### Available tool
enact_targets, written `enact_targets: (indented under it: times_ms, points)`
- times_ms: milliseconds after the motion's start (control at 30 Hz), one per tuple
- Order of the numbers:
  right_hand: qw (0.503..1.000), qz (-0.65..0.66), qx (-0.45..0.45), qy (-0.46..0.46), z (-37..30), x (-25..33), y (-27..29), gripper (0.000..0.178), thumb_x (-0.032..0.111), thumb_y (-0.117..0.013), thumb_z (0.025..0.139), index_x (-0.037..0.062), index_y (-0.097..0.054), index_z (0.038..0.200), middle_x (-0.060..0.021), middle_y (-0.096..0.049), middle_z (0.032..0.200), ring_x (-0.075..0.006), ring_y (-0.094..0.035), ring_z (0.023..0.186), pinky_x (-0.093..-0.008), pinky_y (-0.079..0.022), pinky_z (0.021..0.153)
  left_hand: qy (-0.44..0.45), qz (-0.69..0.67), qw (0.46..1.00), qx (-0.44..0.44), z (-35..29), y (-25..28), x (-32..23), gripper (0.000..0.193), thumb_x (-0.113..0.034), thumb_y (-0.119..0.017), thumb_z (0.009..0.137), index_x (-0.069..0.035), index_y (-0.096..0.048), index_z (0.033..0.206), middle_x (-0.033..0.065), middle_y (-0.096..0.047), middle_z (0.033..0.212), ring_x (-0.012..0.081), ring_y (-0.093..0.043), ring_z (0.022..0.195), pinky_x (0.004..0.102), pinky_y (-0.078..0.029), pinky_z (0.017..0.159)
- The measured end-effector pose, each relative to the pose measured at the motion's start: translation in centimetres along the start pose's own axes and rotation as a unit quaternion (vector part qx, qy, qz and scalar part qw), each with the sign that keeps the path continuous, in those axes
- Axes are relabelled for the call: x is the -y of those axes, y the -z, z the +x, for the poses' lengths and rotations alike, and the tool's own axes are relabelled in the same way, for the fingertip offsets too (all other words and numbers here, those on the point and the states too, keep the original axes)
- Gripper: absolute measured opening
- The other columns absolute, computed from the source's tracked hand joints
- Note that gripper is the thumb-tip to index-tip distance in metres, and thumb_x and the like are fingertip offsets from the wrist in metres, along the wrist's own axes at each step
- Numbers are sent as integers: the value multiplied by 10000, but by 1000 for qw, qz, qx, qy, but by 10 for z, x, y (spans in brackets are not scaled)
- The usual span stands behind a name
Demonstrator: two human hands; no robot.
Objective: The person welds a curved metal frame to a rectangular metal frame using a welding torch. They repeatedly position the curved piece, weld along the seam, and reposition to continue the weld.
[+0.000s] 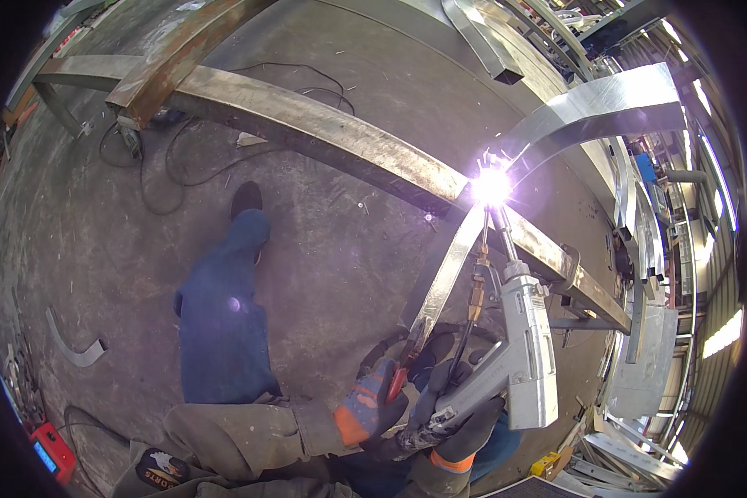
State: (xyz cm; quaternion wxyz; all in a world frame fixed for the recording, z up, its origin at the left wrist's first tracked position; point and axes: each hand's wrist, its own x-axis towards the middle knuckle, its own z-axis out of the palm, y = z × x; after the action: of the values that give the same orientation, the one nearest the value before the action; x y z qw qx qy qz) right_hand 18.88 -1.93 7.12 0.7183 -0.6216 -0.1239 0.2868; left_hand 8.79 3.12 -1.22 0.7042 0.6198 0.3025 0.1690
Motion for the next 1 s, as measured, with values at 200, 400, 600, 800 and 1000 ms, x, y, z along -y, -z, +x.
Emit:
enact_targets:
  times_ms: [200, 400, 600, 800, 1000]
  points:
    - [998, -14, 55, -27, -8, 9, -1, 872, 782, -432, 842, -71, -499, 1006, -86, -540, 609, -153, -502, 449, -232, -382, 408, -50, 22, 998, -17, 3, 1, 2, 539, -188, -644, 874, 9, -398, 1311, 263, -549, 1154, 419, -575, 1030, 462, -468, 854]
    - [998, -59, 14, 11, -13, 16, -15, 892, 786, -441, 838, -82, -499, 1034, -105, -568, 722, -161, -509, 475, -243, -399, 423, -18, -1, 1000, -12, 4, 2, 2, 507, -183, -642, 870, 6, -414, 1282, 260, -552, 1123, 423, -576, 1003, 467, -467, 833]
    - [996, -33, 72, -46, -15, 15, -5, 921, 771, -470, 834, -113, -482, 1094, -144, -550, 865, -179, -526, 527, -267, -404, 422, -22, 1, 1000, -14, 5, 2, 2, 475, -178, -639, 866, 3, -430, 1253, 258, -555, 1093, 427, -577, 977, 472, -466, 811]
    - [996, 35, 33, -80, -21, 10, 10, 926, 762, -491, 829, -124, -474, 1095, -144, -523, 861, -171, -497, 524, -267, -394, 427, -24, 3, 1000, -16, 4, 3, 3, 444, -173, -637, 863, 0, -446, 1224, 255, -559, 1062, 431, -578, 951, 478, -465, 790]
    - [998, -57, -2, -12, -20, -6, 22, 928, 756, -494, 820, -137, -482, 1070, -134, -521, 868, -153, -503, 619, -231, -379, 504, -29, 5, 999, -19, 1, 0, 4, 412, -169, -635, 859, -3, -463, 1195, 253, -562, 1031, 435, -579, 925, 483, -463, 769]
